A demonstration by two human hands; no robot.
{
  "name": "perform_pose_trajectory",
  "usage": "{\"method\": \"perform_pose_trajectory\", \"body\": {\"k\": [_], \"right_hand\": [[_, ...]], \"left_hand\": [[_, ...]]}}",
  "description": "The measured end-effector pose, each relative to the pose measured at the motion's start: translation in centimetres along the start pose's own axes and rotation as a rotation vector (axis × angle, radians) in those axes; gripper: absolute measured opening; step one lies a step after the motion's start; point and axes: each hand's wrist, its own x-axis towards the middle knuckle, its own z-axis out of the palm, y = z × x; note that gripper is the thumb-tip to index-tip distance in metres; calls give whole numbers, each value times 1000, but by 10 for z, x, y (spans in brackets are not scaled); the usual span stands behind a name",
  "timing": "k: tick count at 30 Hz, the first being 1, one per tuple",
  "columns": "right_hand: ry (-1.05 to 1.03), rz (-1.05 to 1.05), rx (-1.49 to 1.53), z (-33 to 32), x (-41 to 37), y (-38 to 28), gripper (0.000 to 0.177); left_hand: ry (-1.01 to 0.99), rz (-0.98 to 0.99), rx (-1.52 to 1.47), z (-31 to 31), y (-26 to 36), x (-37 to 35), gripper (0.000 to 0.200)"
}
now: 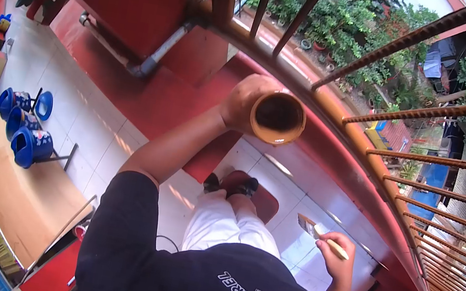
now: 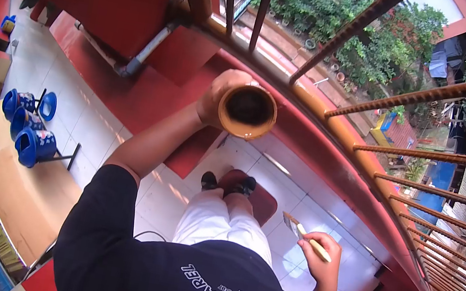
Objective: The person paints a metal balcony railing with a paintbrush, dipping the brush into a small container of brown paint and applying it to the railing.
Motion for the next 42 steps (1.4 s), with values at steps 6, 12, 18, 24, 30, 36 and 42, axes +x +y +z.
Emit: {"method": "perform_pose_trajectory", "body": {"k": [6, 12, 18, 24, 30, 36, 42], "right_hand": [[-17, -256, -170, -3, 13, -72, 13], [382, -390, 398, 25, 35, -138, 18], [278, -809, -30, 60, 89, -218, 30], [51, -822, -527, 79, 124, -250, 28], [-73, -916, -677, 95, 156, -249, 24], [-144, -912, -630, 94, 163, -251, 20], [-215, -882, -640, 91, 163, -245, 22]], "left_hand": [[113, 20, -254, 15, -12, -4, 80], [89, -44, -413, 14, -17, -8, 85], [137, -104, -407, 11, -16, -3, 88], [167, -95, -321, 13, -20, -2, 82], [169, -48, -260, 10, -20, -2, 74], [169, -38, -177, 4, -18, 2, 70], [177, -33, -225, 4, -16, 0, 76]]}}
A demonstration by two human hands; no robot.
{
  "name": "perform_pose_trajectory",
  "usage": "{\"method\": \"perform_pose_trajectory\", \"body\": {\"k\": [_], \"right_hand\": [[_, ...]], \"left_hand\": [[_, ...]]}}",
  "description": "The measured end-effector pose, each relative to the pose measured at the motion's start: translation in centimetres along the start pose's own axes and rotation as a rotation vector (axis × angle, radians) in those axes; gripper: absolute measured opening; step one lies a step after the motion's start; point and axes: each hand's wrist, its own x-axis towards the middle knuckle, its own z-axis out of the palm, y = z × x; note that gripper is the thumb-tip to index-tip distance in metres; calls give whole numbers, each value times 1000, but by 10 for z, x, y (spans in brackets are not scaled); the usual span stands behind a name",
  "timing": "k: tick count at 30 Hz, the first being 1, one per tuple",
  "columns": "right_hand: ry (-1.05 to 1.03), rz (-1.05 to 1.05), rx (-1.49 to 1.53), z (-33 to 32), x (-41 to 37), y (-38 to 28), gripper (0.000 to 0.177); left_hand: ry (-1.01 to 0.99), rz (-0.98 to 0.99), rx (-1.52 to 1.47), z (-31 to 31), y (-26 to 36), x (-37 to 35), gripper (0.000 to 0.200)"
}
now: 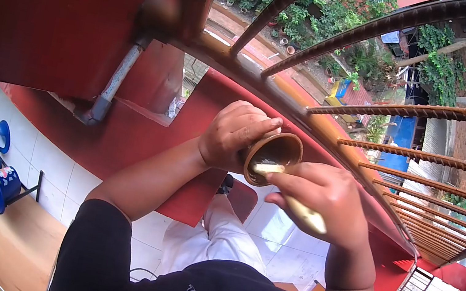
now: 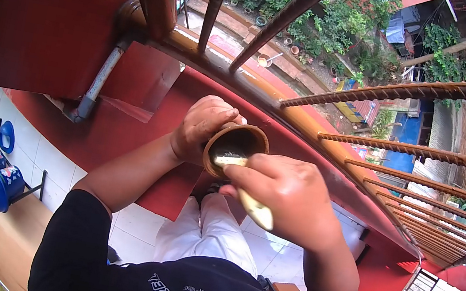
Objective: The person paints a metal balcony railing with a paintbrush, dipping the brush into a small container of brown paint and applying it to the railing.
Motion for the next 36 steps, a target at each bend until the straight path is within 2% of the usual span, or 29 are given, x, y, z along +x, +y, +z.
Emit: {"method": "perform_pose_trajectory", "body": {"k": [3, 5, 7, 9, 11, 15, 17, 19, 23, 26, 29, 36], "right_hand": [[110, 98, 177, -17, -8, 0, 25], [269, 120, 254, -12, -17, 11, 15], [543, 543, 736, 7, -33, 5, 11], [663, 579, 933, 22, -51, 17, 15], [710, 660, 991, 34, -61, 22, 16], [727, 616, 894, 46, -65, 13, 15], [448, 274, 314, 34, -59, 11, 16], [283, 165, 102, 28, -54, -8, 24], [175, 122, 56, 14, -56, -15, 28], [143, 98, 84, 6, -58, -14, 27], [98, 87, 75, 0, -60, -11, 27], [167, 93, 77, -8, -69, -9, 26]], "left_hand": [[11, 11, 7, -1, 1, 3, 80], [40, 32, 24, 0, 0, 2, 87], [75, 20, 41, 3, 1, 2, 90], [102, 15, 50, 4, -1, 0, 93], [112, -2, 34, 6, -2, -3, 93], [51, -46, 119, 2, 1, -1, 92], [-5, -75, 180, -1, 4, 0, 92], [-17, -85, 200, -2, 4, 1, 90], [-46, -188, 160, -1, 3, -1, 88], [-70, -187, 174, -3, 6, 1, 87], [-112, -215, 205, -4, 4, 0, 98], [-41, -246, 150, -3, 3, 3, 92]]}}
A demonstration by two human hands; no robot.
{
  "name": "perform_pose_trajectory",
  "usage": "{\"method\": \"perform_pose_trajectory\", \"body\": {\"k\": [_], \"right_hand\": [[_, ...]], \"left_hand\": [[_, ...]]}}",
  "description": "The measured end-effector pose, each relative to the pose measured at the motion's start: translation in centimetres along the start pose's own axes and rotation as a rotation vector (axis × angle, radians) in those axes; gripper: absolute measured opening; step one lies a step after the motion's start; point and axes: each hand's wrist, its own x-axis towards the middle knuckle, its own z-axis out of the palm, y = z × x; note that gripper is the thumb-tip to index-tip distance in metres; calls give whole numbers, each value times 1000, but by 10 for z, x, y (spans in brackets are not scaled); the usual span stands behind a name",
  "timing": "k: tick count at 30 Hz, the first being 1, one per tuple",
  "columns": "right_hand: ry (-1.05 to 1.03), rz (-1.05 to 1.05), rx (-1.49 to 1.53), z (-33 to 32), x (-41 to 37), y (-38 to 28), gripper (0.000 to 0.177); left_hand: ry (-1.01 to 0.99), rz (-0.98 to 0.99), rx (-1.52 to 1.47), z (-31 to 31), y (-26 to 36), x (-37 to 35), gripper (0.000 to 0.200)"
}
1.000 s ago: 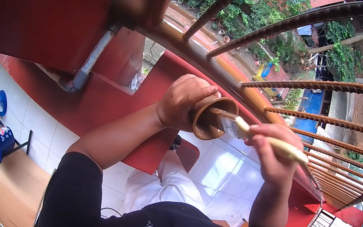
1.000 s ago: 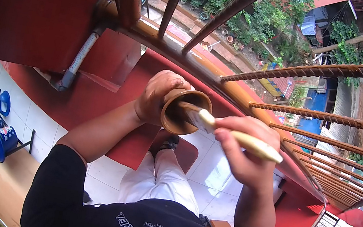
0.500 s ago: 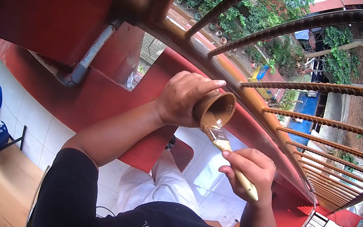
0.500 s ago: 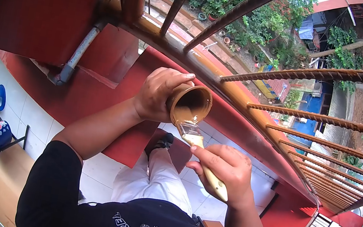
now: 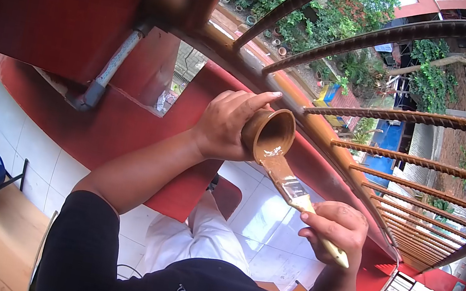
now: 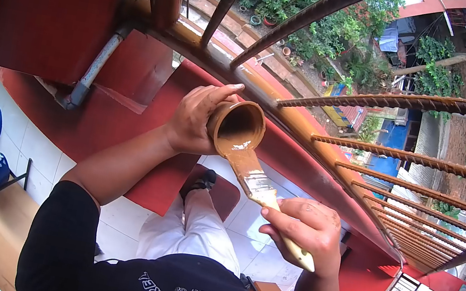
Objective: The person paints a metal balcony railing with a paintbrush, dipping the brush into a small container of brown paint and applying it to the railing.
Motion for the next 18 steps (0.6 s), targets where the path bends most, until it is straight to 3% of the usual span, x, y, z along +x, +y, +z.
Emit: {"method": "perform_pose_trajectory", "body": {"k": [3, 5, 7, 9, 12, 18], "right_hand": [[164, 36, 57, 1, -13, 11, 29], [303, 128, 189, 4, -20, 18, 21], [681, 364, 668, 33, -21, 17, 18], [879, 558, 1013, 49, -16, 20, 16], [957, 775, 1112, 70, 0, 19, 15], [894, 787, 977, 74, -21, 32, 12]], "left_hand": [[2, -32, 1, 0, -3, -2, 92], [-3, -51, -2, 0, -3, -3, 91], [22, -22, -32, 0, -2, -1, 90], [47, 2, -40, 0, 0, 1, 88], [84, 36, -10, 0, 0, 1, 83], [87, 84, 53, -2, 2, 2, 79]]}}
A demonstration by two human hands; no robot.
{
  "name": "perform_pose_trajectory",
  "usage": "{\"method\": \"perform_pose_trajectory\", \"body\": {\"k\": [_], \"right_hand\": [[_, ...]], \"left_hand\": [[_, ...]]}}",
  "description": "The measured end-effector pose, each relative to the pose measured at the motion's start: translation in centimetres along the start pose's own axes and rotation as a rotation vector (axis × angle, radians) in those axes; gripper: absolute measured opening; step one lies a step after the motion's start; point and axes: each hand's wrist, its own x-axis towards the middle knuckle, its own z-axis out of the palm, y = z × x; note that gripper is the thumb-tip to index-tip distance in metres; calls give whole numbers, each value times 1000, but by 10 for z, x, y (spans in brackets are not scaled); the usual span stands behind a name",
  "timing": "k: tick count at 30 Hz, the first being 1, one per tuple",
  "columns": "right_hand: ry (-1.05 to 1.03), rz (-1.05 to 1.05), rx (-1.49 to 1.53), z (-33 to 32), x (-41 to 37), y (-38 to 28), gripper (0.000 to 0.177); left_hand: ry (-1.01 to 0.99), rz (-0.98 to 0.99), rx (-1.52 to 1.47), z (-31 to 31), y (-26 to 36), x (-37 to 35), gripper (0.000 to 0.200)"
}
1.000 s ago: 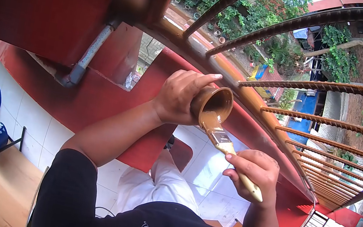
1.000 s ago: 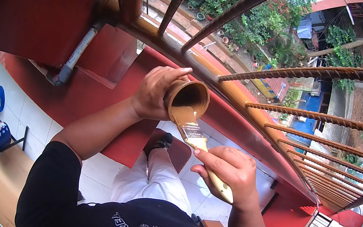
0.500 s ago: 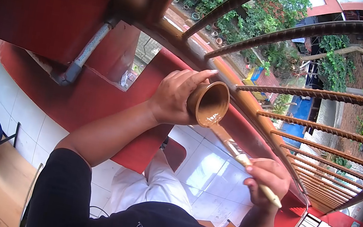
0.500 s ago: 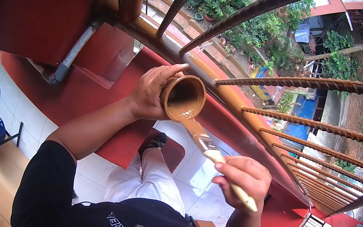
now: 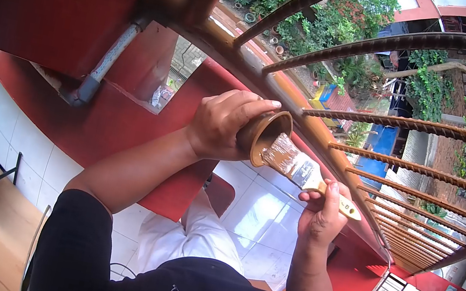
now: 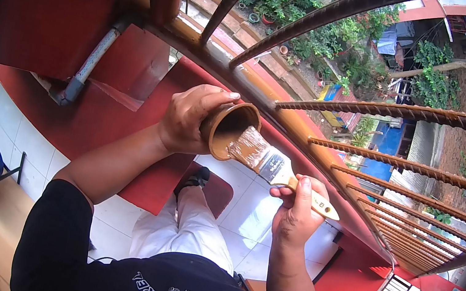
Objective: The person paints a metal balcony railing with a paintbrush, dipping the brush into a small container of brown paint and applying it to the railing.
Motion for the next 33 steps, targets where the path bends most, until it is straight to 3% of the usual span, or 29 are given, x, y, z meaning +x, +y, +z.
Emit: {"method": "perform_pose_trajectory", "body": {"k": [7, 11, 15, 20, 23, 25, 30, 33], "right_hand": [[-45, -191, 23, -18, 0, -27, 11], [-140, -380, -161, -3, -6, -40, 13], [-302, -435, -154, -4, 0, -36, 18], [-350, -433, -151, 6, 1, -34, 33], [-370, -429, -218, 7, -1, -31, 31], [-382, -546, -410, 2, -2, -30, 21], [-367, -571, -447, -7, -4, -31, 17], [-489, -744, -643, -16, -1, -38, 16]], "left_hand": [[72, 20, -10, 5, -5, -2, 81], [87, 32, -31, 7, -4, -3, 80], [54, 16, -25, 3, -1, -2, 78], [68, 27, -18, 3, -1, -2, 76], [92, 35, 9, 5, -3, -2, 75], [86, 38, 39, 5, -5, -3, 75], [83, 18, 78, 2, -4, -2, 76], [85, 3, 65, 2, -2, 0, 77]]}}
